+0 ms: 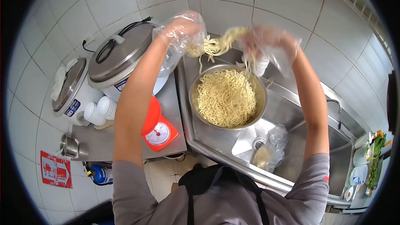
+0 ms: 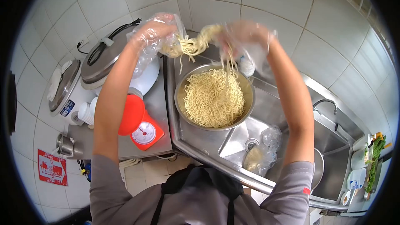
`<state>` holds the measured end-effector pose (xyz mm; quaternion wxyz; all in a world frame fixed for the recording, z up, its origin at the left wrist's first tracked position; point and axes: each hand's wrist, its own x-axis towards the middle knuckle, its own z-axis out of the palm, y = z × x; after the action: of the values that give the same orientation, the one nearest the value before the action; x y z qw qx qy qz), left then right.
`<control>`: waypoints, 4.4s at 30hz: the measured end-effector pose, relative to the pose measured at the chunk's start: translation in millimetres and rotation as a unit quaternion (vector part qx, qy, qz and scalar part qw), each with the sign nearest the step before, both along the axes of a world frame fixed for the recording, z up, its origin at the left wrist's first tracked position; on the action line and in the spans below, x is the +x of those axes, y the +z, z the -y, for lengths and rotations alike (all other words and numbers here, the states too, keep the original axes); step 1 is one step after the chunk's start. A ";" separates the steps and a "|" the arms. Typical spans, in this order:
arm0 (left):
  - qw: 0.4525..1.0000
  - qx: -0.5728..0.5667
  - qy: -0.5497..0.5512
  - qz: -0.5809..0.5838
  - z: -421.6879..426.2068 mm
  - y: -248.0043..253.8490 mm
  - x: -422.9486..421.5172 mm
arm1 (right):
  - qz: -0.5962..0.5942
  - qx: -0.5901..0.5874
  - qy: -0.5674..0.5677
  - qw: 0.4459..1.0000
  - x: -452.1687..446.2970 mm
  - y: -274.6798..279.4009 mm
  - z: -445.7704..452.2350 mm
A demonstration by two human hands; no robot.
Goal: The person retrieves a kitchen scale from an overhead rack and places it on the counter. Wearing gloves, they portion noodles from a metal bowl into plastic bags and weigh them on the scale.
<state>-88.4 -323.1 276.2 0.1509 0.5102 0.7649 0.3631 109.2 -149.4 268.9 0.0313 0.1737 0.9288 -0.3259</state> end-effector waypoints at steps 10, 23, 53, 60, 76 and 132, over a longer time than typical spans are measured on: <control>0.892 0.062 -0.220 0.390 8.6 -89.6 34.4 | -0.417 0.017 -0.035 0.908 -60.5 -179.9 59.2; 0.918 0.031 -0.142 0.368 -9.5 -206.6 37.0 | -0.164 -0.003 -0.056 0.985 26.3 -208.8 36.7; 0.932 0.009 -0.136 0.337 12.8 -217.6 28.4 | -0.266 0.174 -0.038 0.947 -13.4 -261.0 59.7; 0.889 0.077 -0.176 0.417 -6.7 -232.0 25.8 | -0.176 -0.101 -0.251 0.947 -22.4 -176.2 57.1; 0.967 0.051 -0.140 0.208 -2.3 -242.3 16.0 | 0.001 0.171 0.064 0.983 -20.3 -49.6 77.7; 0.909 0.157 0.265 0.280 296.2 -81.6 2.1 | -0.084 0.012 0.215 0.973 -114.5 -105.7 129.6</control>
<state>-86.2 -619.3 194.6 0.1749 0.1832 0.7316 0.6329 -5.3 -279.0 163.2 0.0202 -0.0575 0.9475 -0.3140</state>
